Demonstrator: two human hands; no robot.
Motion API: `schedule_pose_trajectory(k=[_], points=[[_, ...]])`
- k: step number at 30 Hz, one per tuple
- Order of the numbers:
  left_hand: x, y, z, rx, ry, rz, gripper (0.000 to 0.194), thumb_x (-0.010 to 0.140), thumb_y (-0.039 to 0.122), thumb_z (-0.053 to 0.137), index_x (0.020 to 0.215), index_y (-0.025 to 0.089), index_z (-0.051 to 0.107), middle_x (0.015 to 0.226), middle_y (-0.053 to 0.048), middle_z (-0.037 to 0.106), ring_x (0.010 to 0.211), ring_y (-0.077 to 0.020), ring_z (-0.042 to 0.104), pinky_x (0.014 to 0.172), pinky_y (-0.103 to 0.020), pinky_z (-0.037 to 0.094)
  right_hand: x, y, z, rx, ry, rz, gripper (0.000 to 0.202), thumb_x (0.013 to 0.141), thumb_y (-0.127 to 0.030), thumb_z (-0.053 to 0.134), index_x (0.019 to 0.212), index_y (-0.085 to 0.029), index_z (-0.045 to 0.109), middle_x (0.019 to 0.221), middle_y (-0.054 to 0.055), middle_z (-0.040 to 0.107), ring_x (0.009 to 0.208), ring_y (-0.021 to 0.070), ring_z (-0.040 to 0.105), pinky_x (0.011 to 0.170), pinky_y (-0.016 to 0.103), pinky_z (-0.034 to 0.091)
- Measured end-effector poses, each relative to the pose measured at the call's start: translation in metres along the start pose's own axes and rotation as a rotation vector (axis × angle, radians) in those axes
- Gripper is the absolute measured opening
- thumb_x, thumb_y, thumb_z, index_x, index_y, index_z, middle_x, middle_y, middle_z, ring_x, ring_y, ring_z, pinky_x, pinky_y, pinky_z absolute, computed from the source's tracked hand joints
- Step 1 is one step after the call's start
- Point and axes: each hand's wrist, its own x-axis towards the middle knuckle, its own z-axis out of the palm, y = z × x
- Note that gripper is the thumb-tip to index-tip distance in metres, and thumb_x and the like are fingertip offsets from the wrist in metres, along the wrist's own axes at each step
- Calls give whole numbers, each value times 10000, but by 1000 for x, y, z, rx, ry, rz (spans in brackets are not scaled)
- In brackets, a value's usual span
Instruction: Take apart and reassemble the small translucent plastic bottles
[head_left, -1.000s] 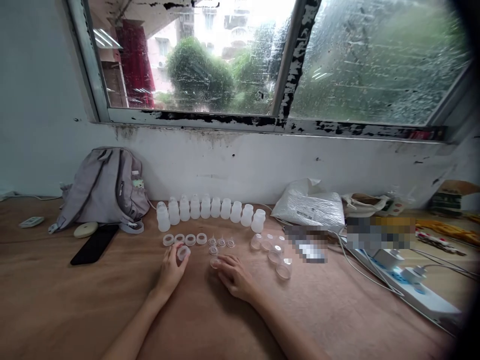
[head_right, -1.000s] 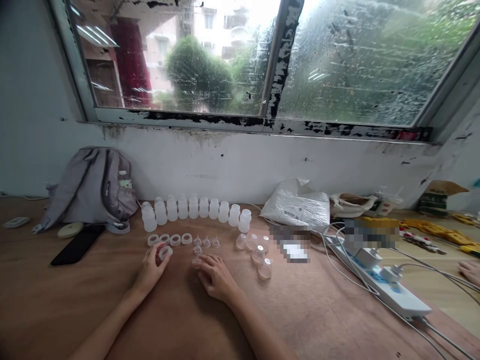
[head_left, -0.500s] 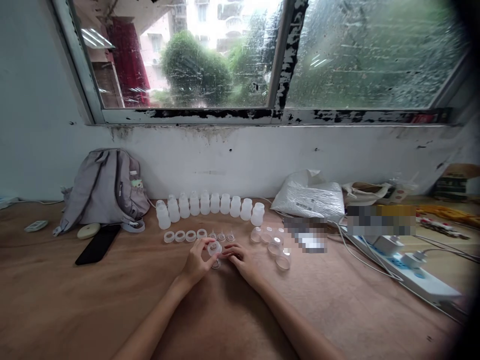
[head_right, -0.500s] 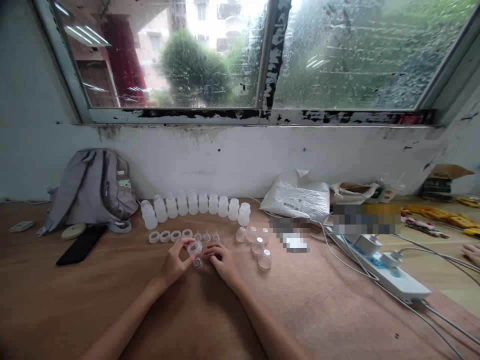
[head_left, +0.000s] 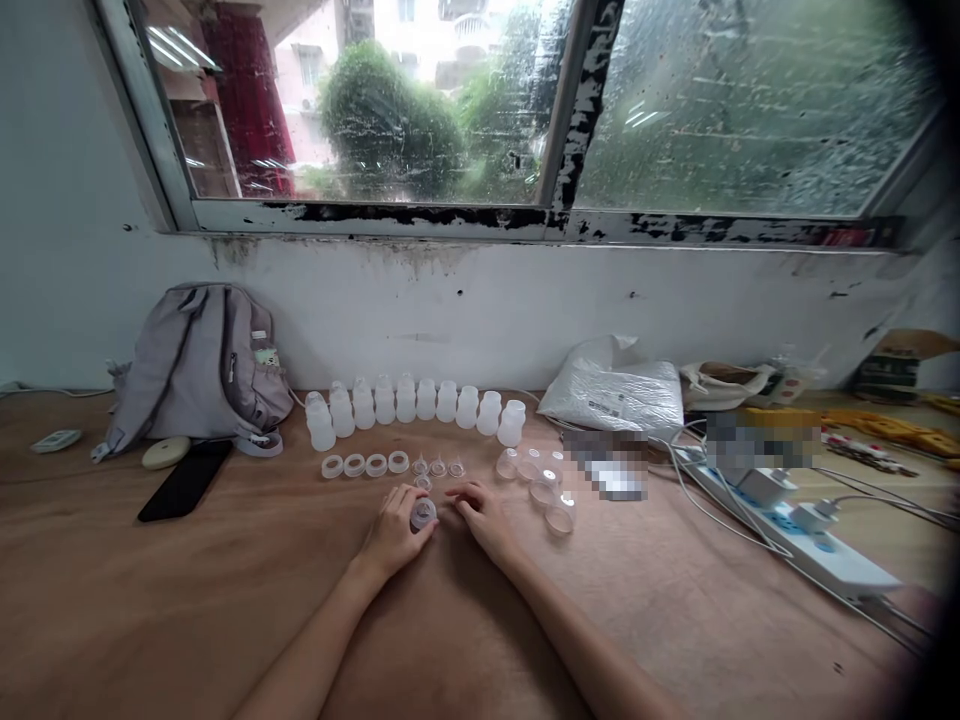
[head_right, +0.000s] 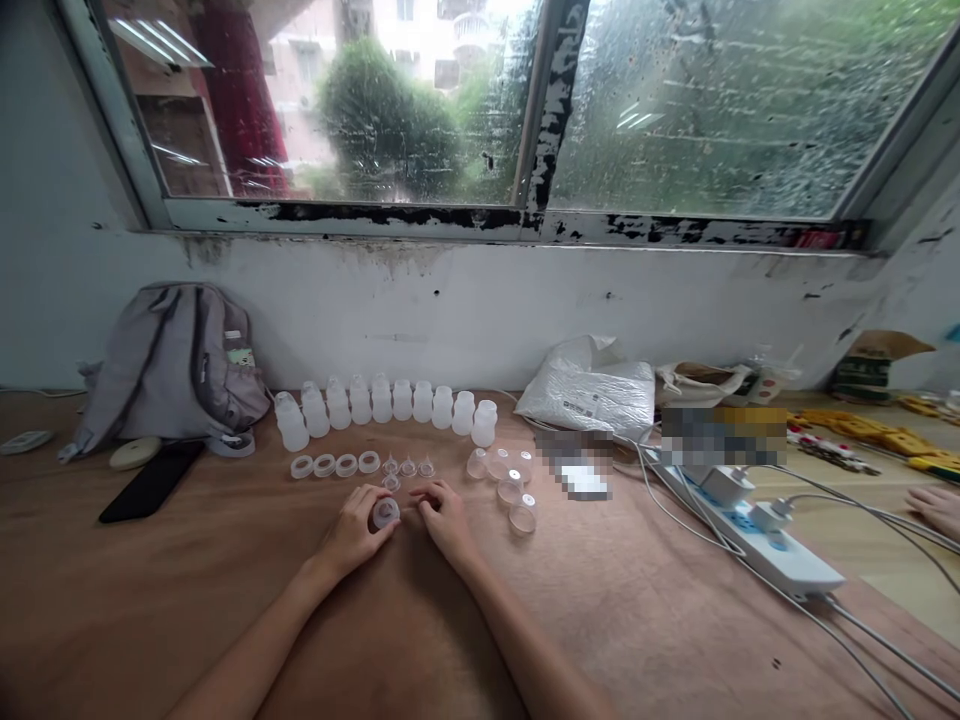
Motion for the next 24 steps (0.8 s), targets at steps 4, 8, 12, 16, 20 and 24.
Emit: schedule_pose_trajectory(k=[4, 8, 12, 16, 20, 24], points=[[0, 0, 1, 34, -46, 11, 277, 694, 289, 578, 958, 236, 510, 956, -54, 552, 899, -218, 505, 783, -358, 417, 0, 2, 1, -19, 2, -11, 248, 640, -93, 459, 727, -195, 667, 763, 29, 591, 671, 151, 524, 652, 284, 414], [-1, 1, -1, 69, -72, 11, 230, 698, 318, 575, 906, 236, 524, 924, -48, 560, 872, -220, 505, 752, -360, 408, 1, 4, 2, -37, 5, -12, 256, 630, -76, 448, 711, -191, 662, 751, 29, 598, 678, 153, 531, 663, 283, 416], [0, 5, -3, 73, -62, 5, 256, 695, 368, 573, 905, 228, 530, 922, -49, 561, 859, -219, 503, 737, -352, 394, 0, 3, 1, -61, -7, -16, 260, 633, -73, 441, 722, -187, 657, 769, 30, 599, 692, 149, 535, 666, 270, 424], [1, 6, -5, 18, -5, -19, 174, 765, 339, 484, 866, 206, 536, 899, -45, 552, 854, -200, 502, 749, -328, 380, -2, -3, 1, -93, -19, -28, 257, 641, -73, 434, 743, -176, 647, 786, 30, 595, 699, 140, 542, 675, 258, 430], [4, 4, -2, -185, 65, -119, 171, 804, 301, 417, 711, 188, 506, 718, -15, 540, 711, -163, 505, 677, -284, 382, -3, -7, 1, -111, -24, -42, 223, 677, -104, 441, 749, -184, 636, 785, 29, 605, 704, 146, 551, 665, 256, 435], [5, 7, 2, -713, 114, -368, 190, 780, 364, 469, 723, 183, 472, 683, 10, 543, 641, -122, 512, 615, -227, 386, -6, -11, 1, -76, -44, -46, 200, 780, -222, 423, 825, -199, 617, 784, 23, 621, 701, 148, 553, 636, 251, 429]])
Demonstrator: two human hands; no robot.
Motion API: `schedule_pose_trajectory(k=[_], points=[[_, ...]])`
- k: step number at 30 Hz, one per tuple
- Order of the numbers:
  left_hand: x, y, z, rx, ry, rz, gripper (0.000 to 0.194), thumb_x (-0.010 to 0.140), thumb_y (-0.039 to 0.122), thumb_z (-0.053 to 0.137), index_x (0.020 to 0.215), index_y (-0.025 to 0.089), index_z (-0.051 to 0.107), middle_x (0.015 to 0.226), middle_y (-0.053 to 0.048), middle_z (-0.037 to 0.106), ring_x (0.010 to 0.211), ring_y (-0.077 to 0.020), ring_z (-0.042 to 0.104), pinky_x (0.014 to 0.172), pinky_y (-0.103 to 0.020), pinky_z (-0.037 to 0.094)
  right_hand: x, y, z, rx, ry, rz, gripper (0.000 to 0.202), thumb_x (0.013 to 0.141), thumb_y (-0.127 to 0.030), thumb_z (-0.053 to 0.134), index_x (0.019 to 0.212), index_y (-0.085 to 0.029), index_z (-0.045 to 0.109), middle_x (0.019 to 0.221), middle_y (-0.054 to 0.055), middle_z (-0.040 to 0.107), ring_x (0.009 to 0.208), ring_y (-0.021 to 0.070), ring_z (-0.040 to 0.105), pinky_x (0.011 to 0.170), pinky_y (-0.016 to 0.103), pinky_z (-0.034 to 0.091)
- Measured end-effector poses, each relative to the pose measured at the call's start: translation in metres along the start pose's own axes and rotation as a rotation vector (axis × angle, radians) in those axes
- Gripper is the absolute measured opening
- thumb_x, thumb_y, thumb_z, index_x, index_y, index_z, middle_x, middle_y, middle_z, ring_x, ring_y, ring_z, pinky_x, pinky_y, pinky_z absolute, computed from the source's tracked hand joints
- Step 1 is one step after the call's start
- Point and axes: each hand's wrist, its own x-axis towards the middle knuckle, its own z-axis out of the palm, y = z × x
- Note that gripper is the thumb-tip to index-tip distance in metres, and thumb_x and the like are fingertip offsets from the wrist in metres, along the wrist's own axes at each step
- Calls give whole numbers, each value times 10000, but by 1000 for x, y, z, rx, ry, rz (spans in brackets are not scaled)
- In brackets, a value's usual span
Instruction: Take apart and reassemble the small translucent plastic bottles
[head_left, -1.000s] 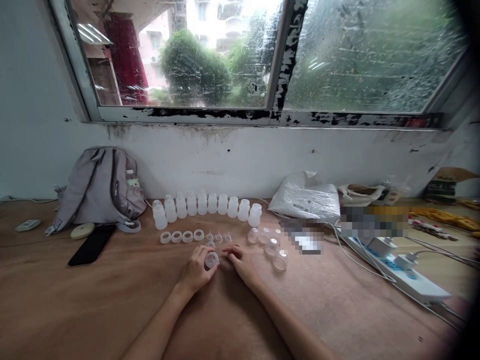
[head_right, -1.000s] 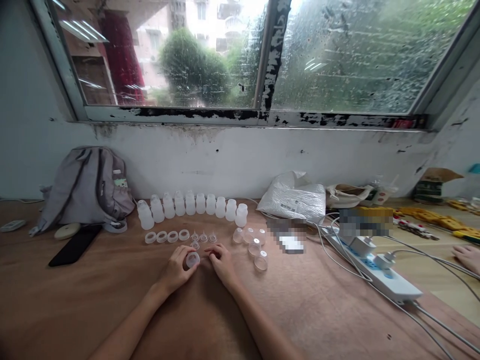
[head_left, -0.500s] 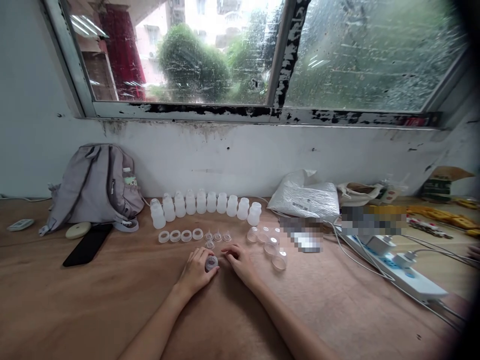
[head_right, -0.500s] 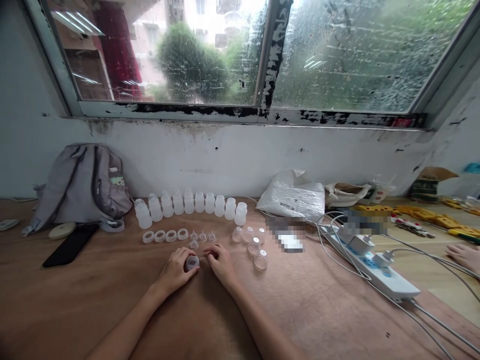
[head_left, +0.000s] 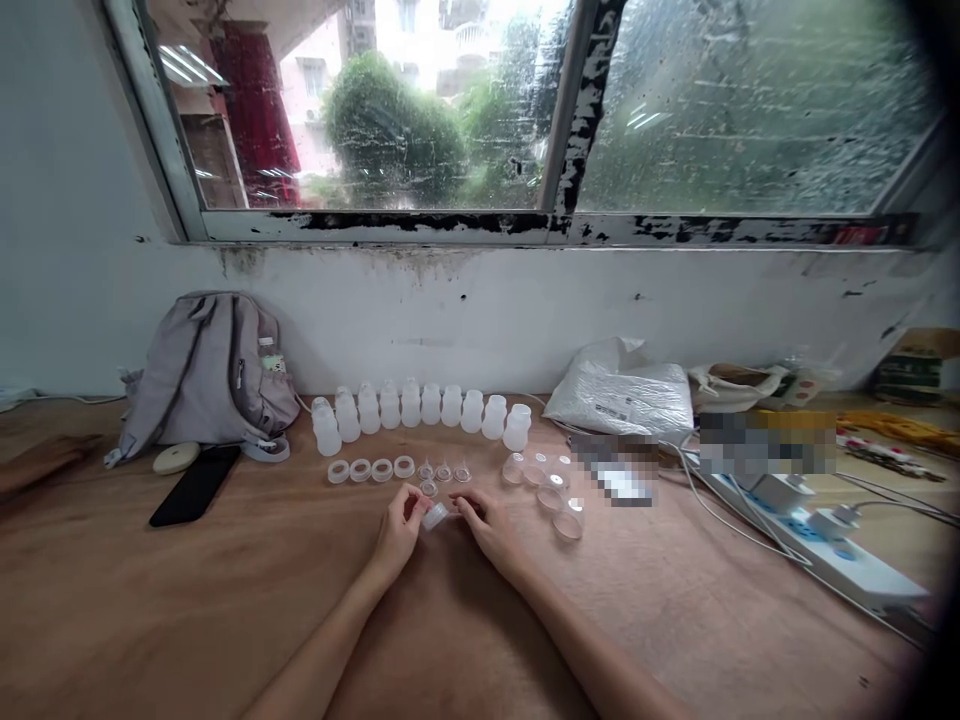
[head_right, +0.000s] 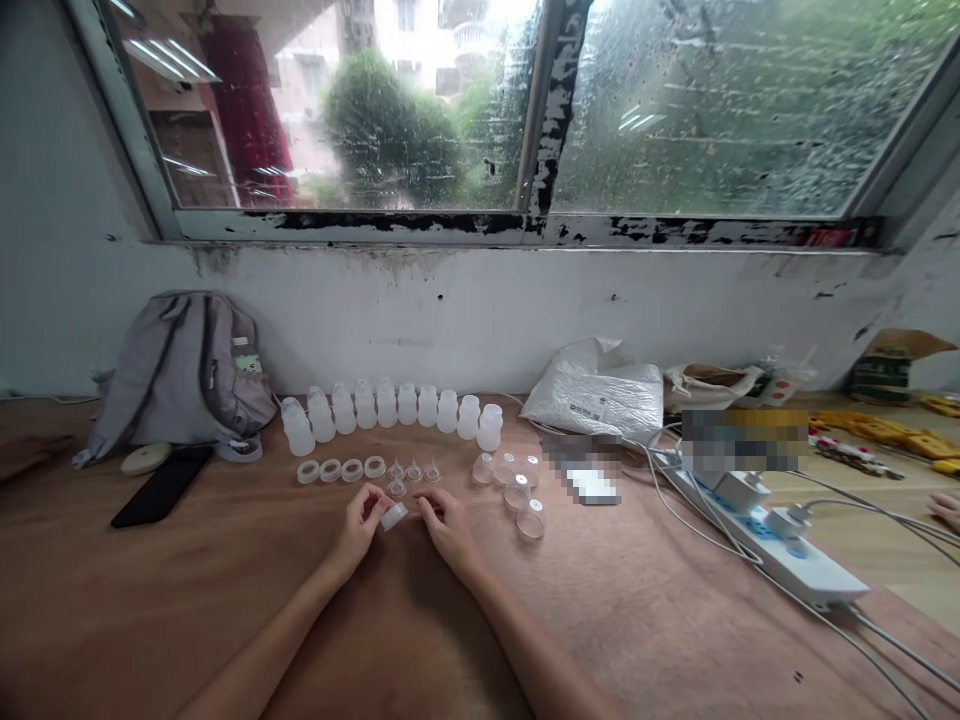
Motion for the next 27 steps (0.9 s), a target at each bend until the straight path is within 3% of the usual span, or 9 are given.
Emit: schedule_pose_trajectory(k=[2, 5, 10, 14, 19, 22, 27], points=[[-2, 1, 3, -188, -14, -110, 229, 762, 406, 485, 731, 180, 460, 678, 18, 539, 629, -110, 516, 594, -212, 397, -4, -4, 1, 9, -27, -27, 212, 803, -262, 417, 894, -199, 598, 767, 18, 613, 655, 138, 540, 588, 239, 416], [-5, 3, 7, -274, -61, -189, 280, 753, 452, 475, 755, 172, 455, 705, 10, 550, 622, -108, 535, 587, -220, 428, -10, -11, 5, -21, -47, -132, 204, 793, -268, 451, 939, -194, 573, 750, 14, 574, 623, 124, 506, 572, 230, 400], [-9, 1, 13, -356, -116, -273, 297, 722, 437, 532, 808, 156, 485, 759, -22, 579, 681, -123, 566, 632, -241, 462, -14, -7, 15, -115, 48, -193, 52, 713, -158, 483, 740, -178, 523, 711, 6, 500, 585, 109, 452, 539, 217, 372], [-11, 1, 15, -147, -27, -140, 286, 772, 425, 462, 915, 178, 470, 781, -32, 586, 695, -145, 579, 598, -258, 482, -9, 3, 16, -130, 61, -116, 69, 670, -120, 463, 675, -187, 449, 619, -19, 475, 550, 112, 434, 512, 214, 350], [-16, 8, 11, 150, -153, 64, 204, 811, 319, 423, 957, 196, 493, 844, -40, 610, 732, -143, 594, 675, -262, 476, -4, 7, 13, -151, 48, -46, 63, 676, -147, 456, 659, -195, 418, 574, -36, 450, 514, 107, 417, 491, 211, 329], [-15, 8, 10, 250, -182, 108, 158, 791, 261, 447, 931, 197, 483, 816, -32, 616, 722, -140, 599, 667, -249, 473, -3, 9, 13, -178, 31, -43, 76, 667, -158, 466, 660, -200, 403, 592, -33, 465, 530, 110, 429, 500, 209, 333], [-9, -1, 10, 364, -129, 139, 143, 764, 220, 458, 902, 192, 481, 780, -27, 615, 670, -134, 596, 633, -242, 467, 0, 13, 17, -230, 32, 4, 69, 664, -177, 466, 670, -207, 404, 612, -27, 490, 551, 115, 449, 516, 208, 337]])
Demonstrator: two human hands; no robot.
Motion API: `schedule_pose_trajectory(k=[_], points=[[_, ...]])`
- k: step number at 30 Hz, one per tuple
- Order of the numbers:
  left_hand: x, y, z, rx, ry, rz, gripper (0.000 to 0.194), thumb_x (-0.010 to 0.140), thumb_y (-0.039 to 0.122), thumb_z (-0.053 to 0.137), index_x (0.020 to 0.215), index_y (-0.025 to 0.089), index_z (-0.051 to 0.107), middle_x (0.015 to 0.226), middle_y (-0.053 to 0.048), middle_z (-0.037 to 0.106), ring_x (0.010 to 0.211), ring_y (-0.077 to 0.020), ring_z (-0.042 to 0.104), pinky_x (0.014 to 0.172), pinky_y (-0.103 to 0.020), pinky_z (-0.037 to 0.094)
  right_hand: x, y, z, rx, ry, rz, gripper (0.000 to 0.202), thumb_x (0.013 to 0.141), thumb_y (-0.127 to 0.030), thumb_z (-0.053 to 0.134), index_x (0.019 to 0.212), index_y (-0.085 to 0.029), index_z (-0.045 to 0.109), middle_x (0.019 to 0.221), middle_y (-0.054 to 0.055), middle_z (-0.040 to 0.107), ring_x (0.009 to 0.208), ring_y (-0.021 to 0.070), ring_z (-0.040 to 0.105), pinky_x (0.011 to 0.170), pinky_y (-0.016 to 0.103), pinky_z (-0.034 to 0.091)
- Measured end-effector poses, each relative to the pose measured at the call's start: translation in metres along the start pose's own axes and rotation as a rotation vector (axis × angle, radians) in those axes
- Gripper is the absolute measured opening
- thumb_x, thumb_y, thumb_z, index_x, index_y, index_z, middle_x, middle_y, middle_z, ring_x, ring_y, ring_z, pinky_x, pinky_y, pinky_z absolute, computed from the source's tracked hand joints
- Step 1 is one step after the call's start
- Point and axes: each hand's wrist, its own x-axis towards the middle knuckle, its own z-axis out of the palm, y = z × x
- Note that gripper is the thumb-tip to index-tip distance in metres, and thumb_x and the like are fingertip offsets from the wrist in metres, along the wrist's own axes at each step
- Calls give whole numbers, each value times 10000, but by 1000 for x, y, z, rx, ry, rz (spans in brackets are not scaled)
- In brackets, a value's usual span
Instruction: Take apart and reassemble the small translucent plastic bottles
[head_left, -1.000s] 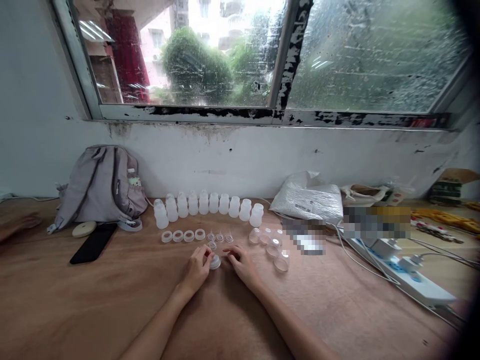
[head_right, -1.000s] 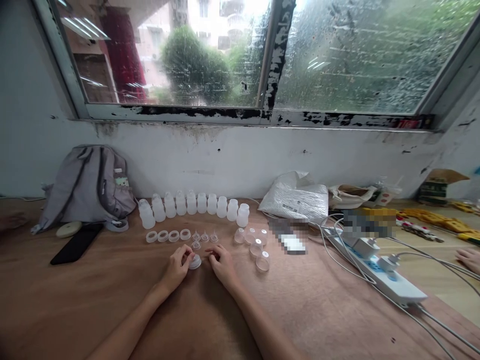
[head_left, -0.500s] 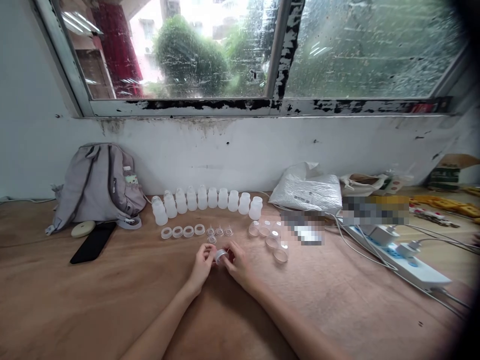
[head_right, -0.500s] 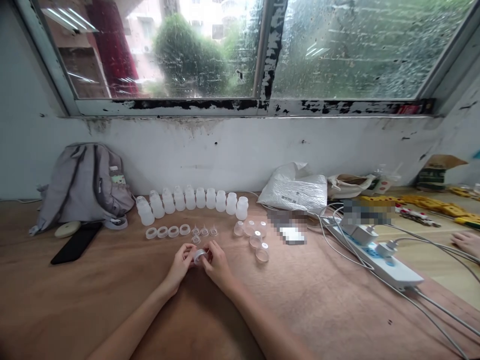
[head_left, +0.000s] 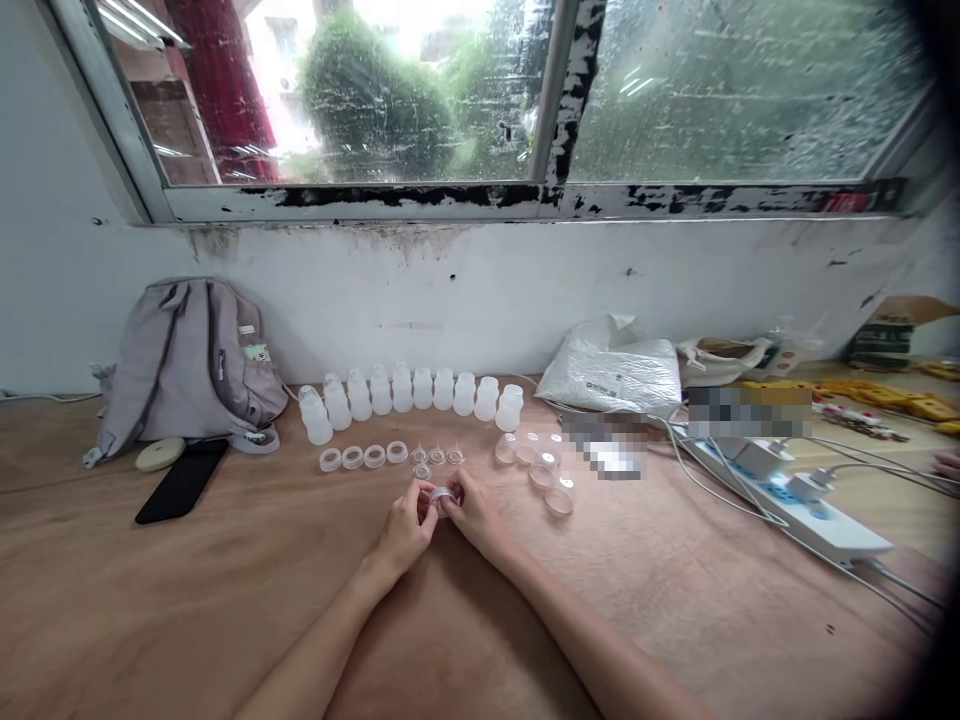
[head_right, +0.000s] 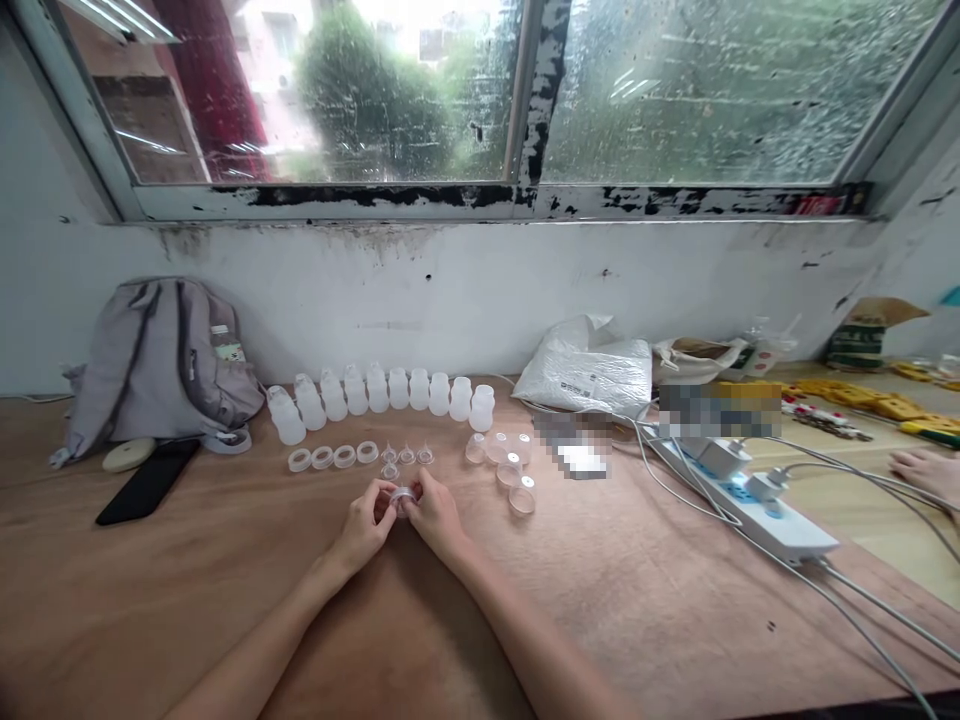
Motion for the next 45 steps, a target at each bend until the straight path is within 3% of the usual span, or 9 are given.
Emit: schedule_pose_trajectory(k=[14, 28, 38, 45], points=[[2, -4, 0, 40, 0, 4, 112, 737, 243, 492, 838, 202, 517, 657, -10, 626, 582, -138, 588, 553, -223, 432, 3, -1, 2, -81, -25, 99, 76, 626, -162, 479, 638, -199, 413, 554, -41, 476, 524, 108, 440, 484, 190, 283], [1, -2, 2, 49, -16, 5, 119, 724, 210, 482, 836, 201, 519, 653, -5, 628, 570, -137, 586, 561, -230, 434, 3, 7, 5, -146, -27, 98, 106, 616, -132, 468, 632, -201, 389, 554, -40, 462, 520, 106, 411, 471, 192, 237], [-1, 0, 0, 4, 35, -28, 160, 695, 198, 515, 848, 211, 560, 682, -7, 651, 590, -142, 603, 590, -236, 448, -3, 5, 4, -152, -10, -9, 62, 659, -171, 457, 665, -204, 405, 557, -43, 465, 505, 104, 423, 478, 198, 252], [0, -1, 1, -11, 76, -69, 132, 665, 207, 551, 792, 213, 588, 657, -6, 659, 597, -151, 610, 596, -242, 451, -6, 4, 5, -225, 6, 19, 32, 681, -216, 478, 674, -207, 448, 542, -39, 484, 499, 109, 439, 468, 202, 229]])
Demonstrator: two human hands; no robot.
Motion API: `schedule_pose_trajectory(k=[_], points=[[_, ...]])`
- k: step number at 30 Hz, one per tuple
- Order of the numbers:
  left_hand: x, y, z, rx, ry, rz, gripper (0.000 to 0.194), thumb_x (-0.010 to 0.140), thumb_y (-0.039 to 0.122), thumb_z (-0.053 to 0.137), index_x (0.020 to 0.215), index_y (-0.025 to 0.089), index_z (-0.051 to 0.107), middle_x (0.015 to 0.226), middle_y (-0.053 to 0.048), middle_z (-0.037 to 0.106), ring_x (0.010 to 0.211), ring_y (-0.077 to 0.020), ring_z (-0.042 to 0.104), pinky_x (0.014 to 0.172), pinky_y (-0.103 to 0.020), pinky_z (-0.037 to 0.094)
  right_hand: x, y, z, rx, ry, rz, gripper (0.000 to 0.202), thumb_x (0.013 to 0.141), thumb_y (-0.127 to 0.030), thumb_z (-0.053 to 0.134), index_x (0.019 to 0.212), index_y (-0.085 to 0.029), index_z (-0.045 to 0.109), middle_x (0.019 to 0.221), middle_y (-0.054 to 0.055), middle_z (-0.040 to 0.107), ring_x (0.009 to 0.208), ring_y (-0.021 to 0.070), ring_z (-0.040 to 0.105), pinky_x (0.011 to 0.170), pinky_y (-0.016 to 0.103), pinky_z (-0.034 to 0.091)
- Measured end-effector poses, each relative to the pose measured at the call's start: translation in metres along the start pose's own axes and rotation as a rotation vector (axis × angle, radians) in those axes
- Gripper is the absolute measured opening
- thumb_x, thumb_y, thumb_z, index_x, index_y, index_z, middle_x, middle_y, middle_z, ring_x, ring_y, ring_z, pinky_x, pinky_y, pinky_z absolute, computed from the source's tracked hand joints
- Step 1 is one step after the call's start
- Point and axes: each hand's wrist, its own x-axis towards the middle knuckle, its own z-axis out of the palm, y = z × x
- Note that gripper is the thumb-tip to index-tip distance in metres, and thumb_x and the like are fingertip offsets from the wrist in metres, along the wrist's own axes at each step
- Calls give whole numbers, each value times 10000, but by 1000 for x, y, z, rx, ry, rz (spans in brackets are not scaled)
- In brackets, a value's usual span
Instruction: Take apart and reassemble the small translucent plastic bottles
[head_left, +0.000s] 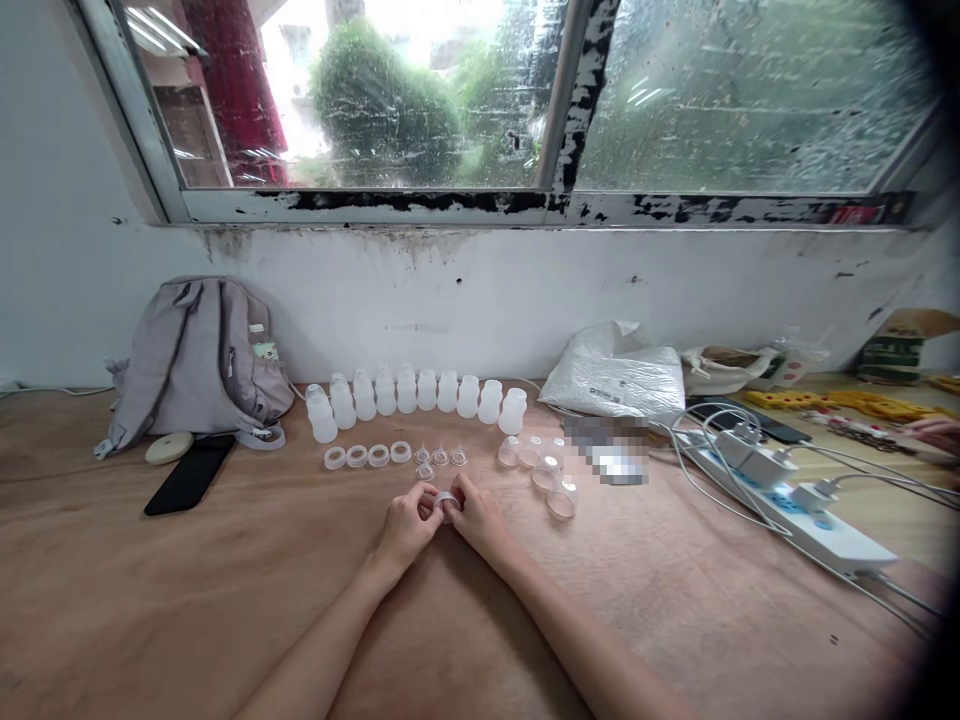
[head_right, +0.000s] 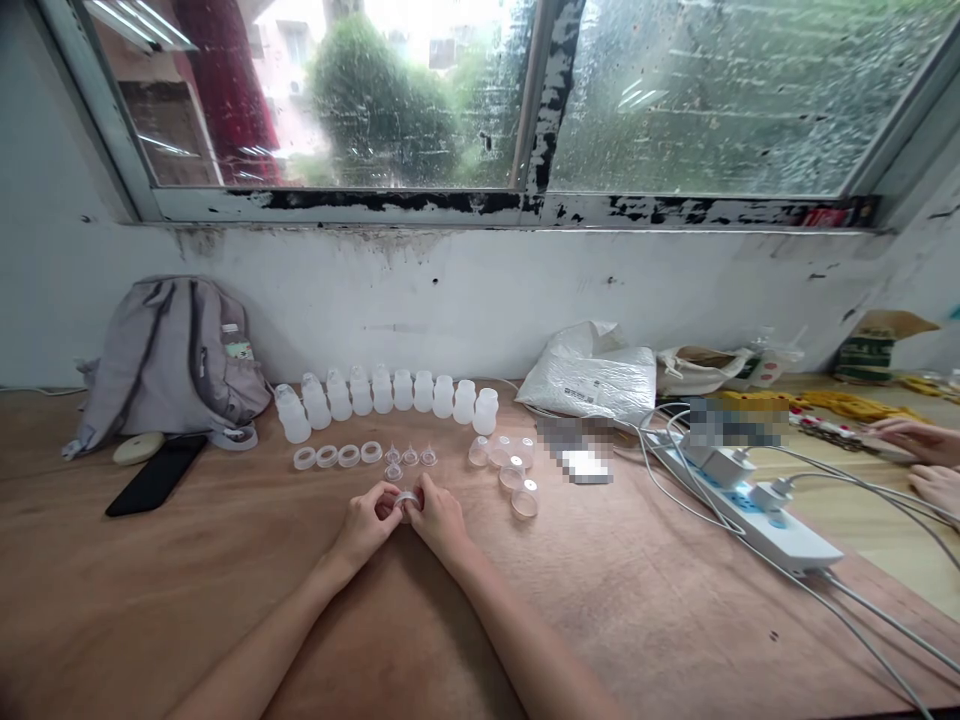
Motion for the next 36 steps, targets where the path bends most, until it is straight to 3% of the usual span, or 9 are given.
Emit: schedule_pose_trajectory(k=[7, 14, 18, 21, 25, 29, 32, 36], points=[[5, -8, -2, -11, 27, -42, 99, 678, 243, 553, 754, 191, 590, 680, -26, 658, 616, -156, 612, 595, -245, 459, -4, -5, -5, 55, -17, -86, 39, 709, -207, 445, 743, -208, 462, 570, -39, 506, 527, 111, 474, 490, 195, 275], [0, 6, -5, -105, 3, 6, 186, 722, 353, 534, 822, 206, 590, 726, -25, 646, 633, -151, 598, 618, -248, 460, -2, -5, -8, 154, 16, -86, 66, 692, -157, 438, 728, -211, 439, 536, -45, 476, 486, 113, 457, 486, 203, 320], [3, 3, -5, -343, 21, -145, 314, 763, 455, 446, 855, 177, 559, 688, -23, 609, 548, -136, 568, 466, -220, 430, -4, -7, -9, 182, 35, -139, 59, 716, -156, 437, 722, -214, 426, 560, -39, 474, 499, 114, 460, 501, 207, 346], [8, -2, -6, -483, 37, -262, 353, 732, 466, 490, 904, 161, 531, 707, -23, 603, 559, -129, 564, 453, -211, 425, -7, -9, -7, 191, 50, -199, 50, 746, -163, 426, 756, -206, 448, 680, -9, 518, 543, 109, 474, 536, 211, 373], [10, -1, -11, -582, -70, -322, 368, 694, 414, 561, 938, 139, 576, 861, -64, 625, 751, -157, 576, 587, -223, 444, -9, -8, -3, 193, 55, -242, 110, 751, -145, 426, 825, -200, 486, 777, 9, 520, 574, 104, 482, 571, 216, 397], [10, 3, -15, -562, -167, -216, 315, 709, 410, 547, 852, 139, 621, 796, -45, 632, 713, -147, 555, 605, -226, 419, -7, -5, -2, 170, 55, -229, 223, 726, -91, 421, 887, -205, 525, 787, 9, 511, 580, 104, 471, 571, 218, 401], [9, 4, -14, -534, -136, -170, 280, 689, 399, 572, 791, 142, 617, 728, -27, 612, 645, -129, 529, 566, -217, 405, -5, -4, -1, 157, 34, -225, 278, 705, -61, 413, 907, -208, 536, 793, 13, 514, 588, 105, 469, 570, 218, 402], [9, 1, -15, -575, 9, -203, 266, 683, 403, 574, 734, 143, 601, 675, -9, 574, 601, -106, 501, 537, -196, 390, -6, -4, -1, 142, 37, -208, 230, 733, -121, 443, 940, -198, 506, 791, 13, 515, 597, 109, 477, 580, 229, 411]])
